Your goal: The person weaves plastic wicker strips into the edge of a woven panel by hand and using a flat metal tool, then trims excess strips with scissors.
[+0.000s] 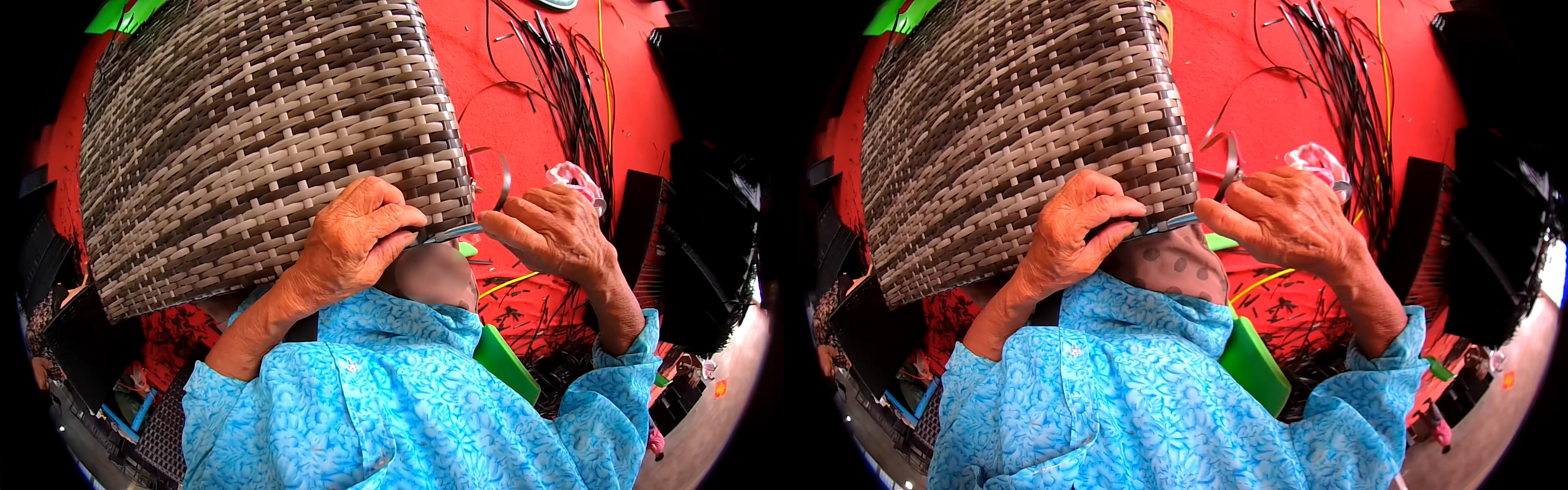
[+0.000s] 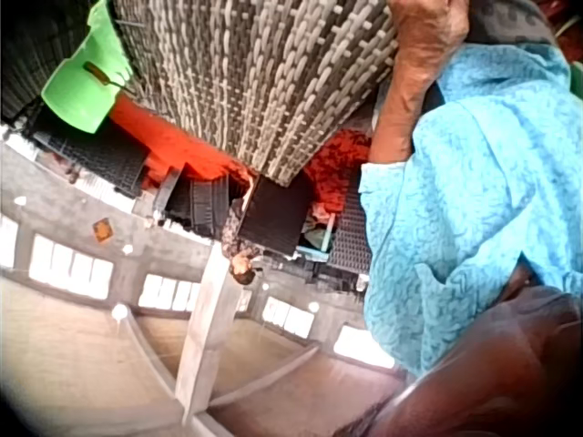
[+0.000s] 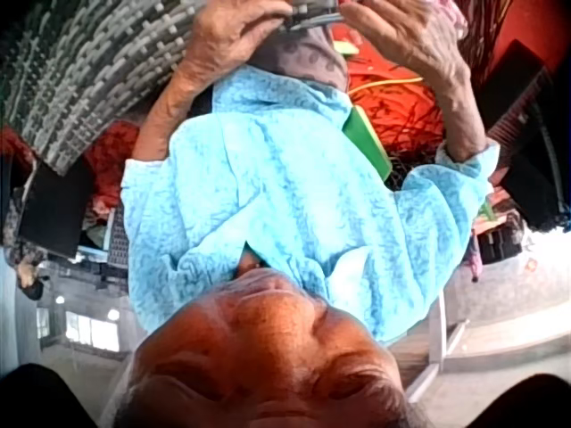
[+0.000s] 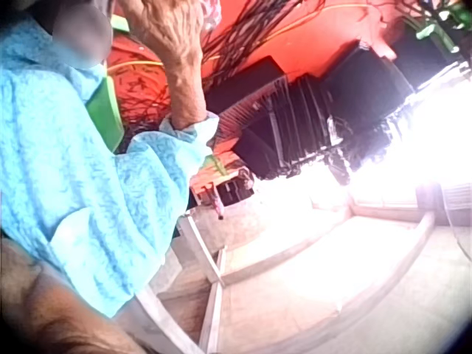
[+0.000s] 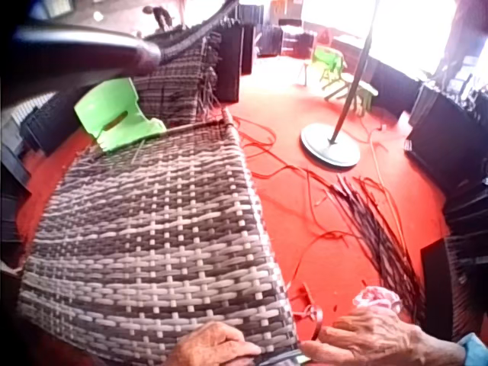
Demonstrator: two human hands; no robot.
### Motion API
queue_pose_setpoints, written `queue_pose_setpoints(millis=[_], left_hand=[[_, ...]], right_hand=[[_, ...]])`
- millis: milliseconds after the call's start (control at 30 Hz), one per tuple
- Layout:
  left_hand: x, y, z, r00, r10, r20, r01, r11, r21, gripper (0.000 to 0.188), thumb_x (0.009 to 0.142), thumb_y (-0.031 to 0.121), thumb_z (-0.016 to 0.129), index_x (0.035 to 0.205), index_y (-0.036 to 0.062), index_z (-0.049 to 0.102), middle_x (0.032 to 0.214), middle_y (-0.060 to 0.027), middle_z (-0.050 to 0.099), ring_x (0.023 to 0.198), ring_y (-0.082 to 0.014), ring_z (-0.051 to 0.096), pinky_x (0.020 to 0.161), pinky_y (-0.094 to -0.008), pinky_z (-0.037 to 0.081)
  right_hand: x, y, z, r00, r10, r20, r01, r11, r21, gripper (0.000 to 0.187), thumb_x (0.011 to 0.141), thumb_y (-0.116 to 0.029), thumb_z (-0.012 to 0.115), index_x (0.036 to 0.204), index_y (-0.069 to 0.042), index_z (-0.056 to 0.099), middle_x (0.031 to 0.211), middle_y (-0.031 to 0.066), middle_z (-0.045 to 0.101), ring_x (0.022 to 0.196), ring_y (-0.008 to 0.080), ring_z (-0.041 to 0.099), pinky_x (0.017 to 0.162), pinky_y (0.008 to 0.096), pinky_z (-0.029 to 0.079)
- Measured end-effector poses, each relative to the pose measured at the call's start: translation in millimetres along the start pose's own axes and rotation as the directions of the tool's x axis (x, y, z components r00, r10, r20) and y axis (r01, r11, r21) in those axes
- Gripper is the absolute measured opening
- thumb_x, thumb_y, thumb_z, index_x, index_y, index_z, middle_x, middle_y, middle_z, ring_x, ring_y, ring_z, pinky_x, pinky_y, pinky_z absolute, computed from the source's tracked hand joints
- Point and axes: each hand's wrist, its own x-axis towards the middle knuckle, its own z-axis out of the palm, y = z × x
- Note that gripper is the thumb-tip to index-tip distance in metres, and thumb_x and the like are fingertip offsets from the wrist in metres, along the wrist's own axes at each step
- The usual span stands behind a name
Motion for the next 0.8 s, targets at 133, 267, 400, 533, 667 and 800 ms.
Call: queue_pose_setpoints(millis=[133,267,400,533,667,800], left_hand=[[-2,-4,2,1.000,0.019,0.005,-0.019,0.999,0.030,0.025,0.072,-0.002,0.071,0.094,0.0074,0.067,0.088,-0.0068,0.056,0.081,-0.0229,0.057,0.070,-0.0307,0.048],[-2,-3,4,1.000,0.010,-0.012,-0.010,1.000,0.009,0.023,0.073,-0.002,0.070,0.094,0.0068,0.067,0.087,-0.0072,0.055,0.080,-0.0230,0.057,0.070,-0.0307,0.047],[0,-5,5,1.000,0.016,-0.021,-0.016,1.000,0.001,0.018,0.077,-0.001,0.069,0.093,0.0063,0.067,0.087,-0.0072,0.056,0.080,-0.0213,0.057,0.070,-0.0293,0.048],[-5,-1,1,0.997,-0.032,-0.077,0.028,0.998,-0.056,0.014,0.080,0.000,0.067,0.093,0.0061,0.067,0.089,-0.0063,0.057,0.079,-0.0184,0.058,0.069,-0.0274,0.048],[-3,2,1,0.995,-0.022,-0.093,0.013,0.996,-0.089,0.015,0.078,-0.001,0.068,0.092,0.0053,0.066,0.087,-0.0062,0.057,0.080,-0.0196,0.059,0.067,-0.0290,0.049],[-2,7,-5,0.997,-0.078,-0.029,0.074,0.991,-0.111,0.011,0.084,0.007,0.066,0.095,0.0050,0.068,0.092,-0.0054,0.059,0.082,-0.0148,0.058,0.071,-0.0253,0.048]], right_hand=[[0,-8,10,0.994,0.102,0.036,-0.106,0.983,0.147,0.017,0.076,-0.016,0.061,0.085,-0.011,0.048,0.065,0.0038,0.048,0.062,0.0208,0.057,0.049,0.0367,0.043],[-2,-16,22,0.979,0.200,0.050,-0.206,0.931,0.300,0.021,0.080,-0.021,0.064,0.086,-0.009,0.048,0.066,0.0067,0.053,0.062,0.0266,0.059,0.051,0.0406,0.043],[-9,-20,28,0.887,0.457,0.061,-0.457,0.853,0.254,0.036,0.078,-0.036,0.070,0.088,-0.009,0.048,0.061,0.0123,0.056,0.056,0.0349,0.058,0.050,0.0446,0.043],[-9,15,-1,0.649,0.657,0.383,-0.732,0.677,0.080,0.059,0.083,-0.063,0.051,0.079,-0.005,0.061,0.052,0.0155,0.055,0.056,0.0380,0.059,0.053,0.0472,0.044],[-16,37,0,0.636,0.479,0.605,-0.758,0.241,0.606,0.067,0.092,-0.061,0.040,0.105,-0.001,0.065,0.088,0.0126,0.067,0.090,0.0223,0.064,0.081,0.0352,0.049],[-3,41,-6,0.761,0.500,0.412,-0.417,-0.109,0.902,0.037,0.094,-0.033,0.056,0.118,-0.004,0.058,0.103,0.0061,0.066,0.102,0.0157,0.062,0.091,0.0316,0.047]])
